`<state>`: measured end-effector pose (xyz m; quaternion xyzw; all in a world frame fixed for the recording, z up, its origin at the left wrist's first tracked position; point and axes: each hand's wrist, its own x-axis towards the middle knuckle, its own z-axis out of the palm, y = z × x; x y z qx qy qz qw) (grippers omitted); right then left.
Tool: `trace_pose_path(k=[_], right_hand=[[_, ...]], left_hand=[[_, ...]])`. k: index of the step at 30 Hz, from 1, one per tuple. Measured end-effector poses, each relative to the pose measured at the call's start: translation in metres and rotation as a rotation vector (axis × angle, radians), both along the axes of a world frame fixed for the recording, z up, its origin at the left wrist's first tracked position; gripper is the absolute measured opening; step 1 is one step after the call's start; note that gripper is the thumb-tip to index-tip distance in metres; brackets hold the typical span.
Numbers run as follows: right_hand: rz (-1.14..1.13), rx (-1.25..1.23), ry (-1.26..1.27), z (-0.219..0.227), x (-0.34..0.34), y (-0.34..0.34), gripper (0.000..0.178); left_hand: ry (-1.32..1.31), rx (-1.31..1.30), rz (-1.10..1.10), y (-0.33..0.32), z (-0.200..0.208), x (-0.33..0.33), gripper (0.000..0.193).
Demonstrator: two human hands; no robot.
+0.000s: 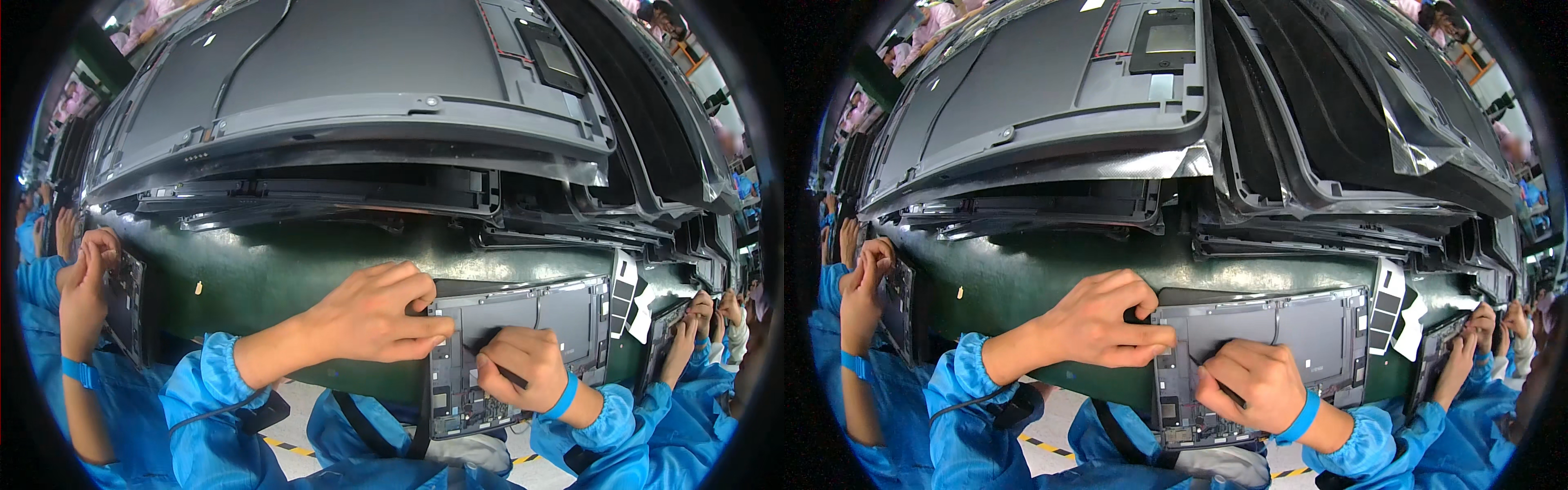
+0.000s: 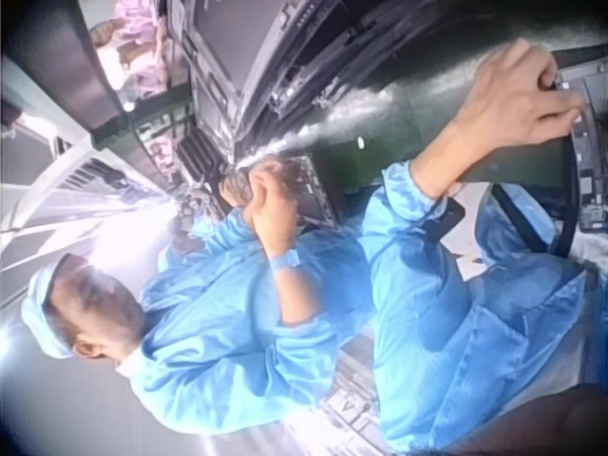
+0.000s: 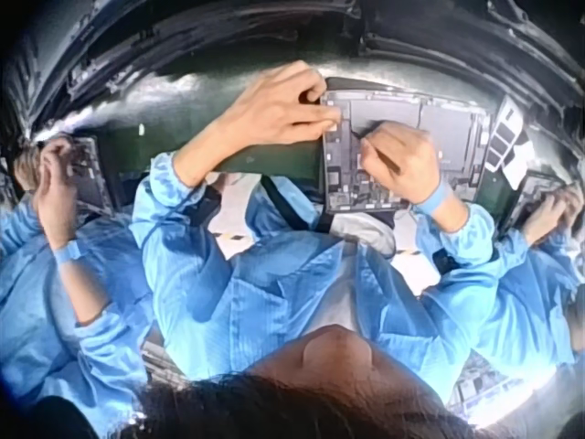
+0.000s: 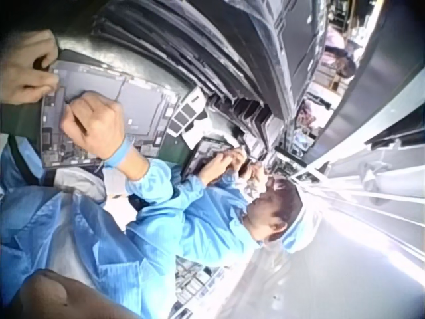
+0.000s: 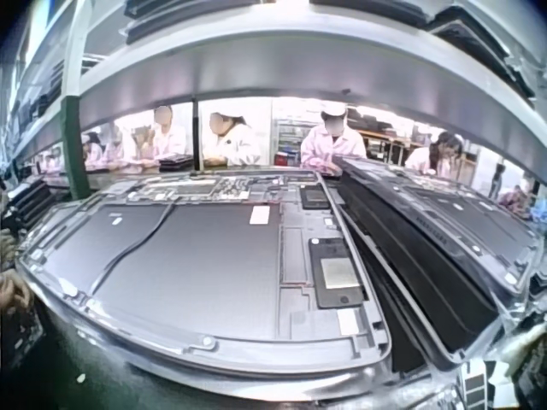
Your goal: Assembling the internal components and cables of handheld electronic devices on a factory production line.
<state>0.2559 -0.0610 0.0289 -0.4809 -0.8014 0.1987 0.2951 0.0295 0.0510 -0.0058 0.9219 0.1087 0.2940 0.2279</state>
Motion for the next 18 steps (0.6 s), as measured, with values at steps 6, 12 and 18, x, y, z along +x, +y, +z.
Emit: trace_pose_path(k=[6, 12, 18], right_hand=[[0.042, -0.009, -0.012, 0.001, -0.002, -0.019, 0.012], [0.048, 0.038, -0.017, -0.004, 0.000, -0.023, 0.013], [0.046, 0.128, -0.158, -0.002, -0.004, -0.024, 0.016]], left_hand=[[-0.017, 0.012, 0.015, -0.002, -0.003, 0.000, 0.019], [0.027, 0.035, 0.065, -0.015, 0.001, -0.003, 0.022], [0.083, -0.016, 0.121, -0.059, 0.005, -0.005, 0.044]])
